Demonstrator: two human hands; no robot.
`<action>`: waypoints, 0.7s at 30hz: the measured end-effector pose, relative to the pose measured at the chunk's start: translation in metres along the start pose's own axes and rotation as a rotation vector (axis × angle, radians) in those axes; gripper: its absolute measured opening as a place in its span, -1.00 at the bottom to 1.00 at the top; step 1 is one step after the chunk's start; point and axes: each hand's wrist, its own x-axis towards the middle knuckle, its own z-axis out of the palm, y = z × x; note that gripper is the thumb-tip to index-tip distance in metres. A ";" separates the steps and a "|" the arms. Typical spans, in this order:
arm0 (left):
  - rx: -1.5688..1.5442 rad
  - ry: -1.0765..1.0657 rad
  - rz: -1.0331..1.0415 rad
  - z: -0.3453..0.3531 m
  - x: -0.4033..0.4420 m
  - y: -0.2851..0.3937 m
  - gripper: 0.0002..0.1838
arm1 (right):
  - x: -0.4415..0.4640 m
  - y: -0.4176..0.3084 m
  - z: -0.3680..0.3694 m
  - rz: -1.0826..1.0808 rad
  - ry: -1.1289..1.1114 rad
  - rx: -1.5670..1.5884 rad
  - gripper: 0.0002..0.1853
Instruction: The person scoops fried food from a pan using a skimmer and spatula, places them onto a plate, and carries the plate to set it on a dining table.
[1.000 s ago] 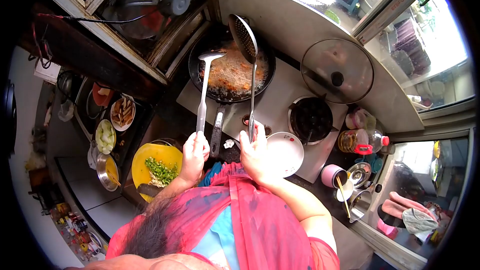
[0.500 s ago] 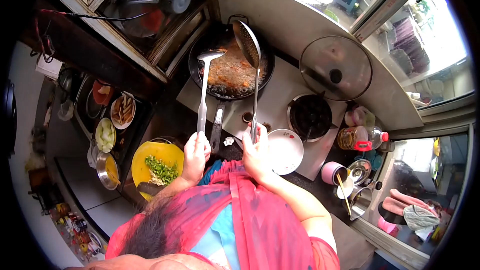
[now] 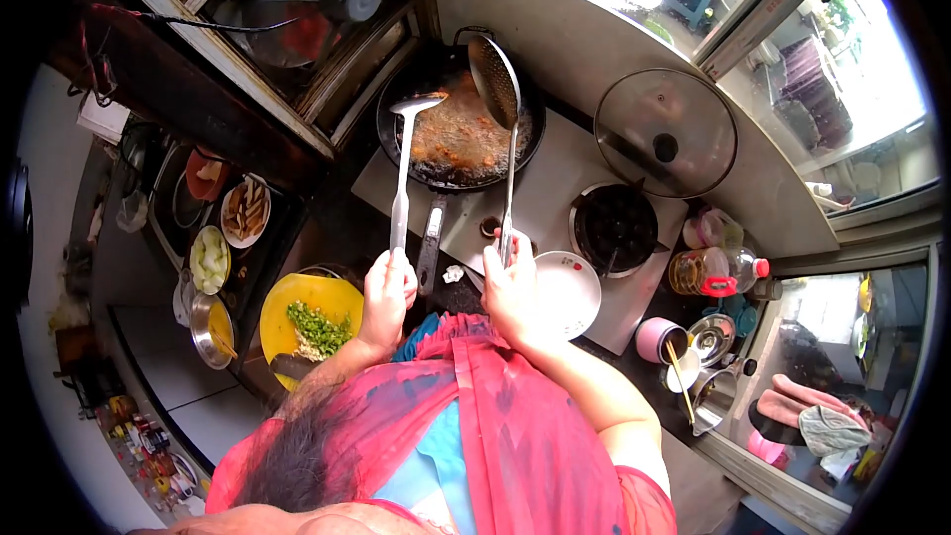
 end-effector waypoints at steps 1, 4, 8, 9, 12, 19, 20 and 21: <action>0.002 -0.001 0.004 0.001 0.003 0.000 -0.66 | 0.006 -0.001 0.001 0.006 -0.001 -0.003 -0.69; 0.054 0.009 0.034 -0.002 0.022 -0.008 -0.65 | 0.028 -0.003 0.003 0.011 0.013 -0.002 -0.68; 0.171 0.078 0.150 0.005 0.060 -0.021 -0.66 | 0.063 0.001 0.014 -0.016 0.028 -0.045 -0.68; 0.160 0.071 0.158 0.008 0.066 -0.027 -0.69 | 0.066 0.002 0.017 -0.025 0.028 -0.051 -0.68; 0.150 0.097 0.142 0.019 0.077 -0.035 -0.72 | 0.066 0.006 0.024 -0.036 0.023 -0.043 -0.68; 0.131 0.116 0.161 0.029 0.078 -0.037 -0.70 | 0.060 0.015 0.029 -0.068 0.037 -0.055 -0.70; 0.134 0.118 0.163 0.031 0.076 -0.036 -0.70 | 0.059 0.015 0.029 -0.074 0.038 -0.064 -0.70; 0.140 0.124 0.175 0.031 0.075 -0.036 -0.70 | 0.059 0.016 0.029 -0.079 0.043 -0.071 -0.70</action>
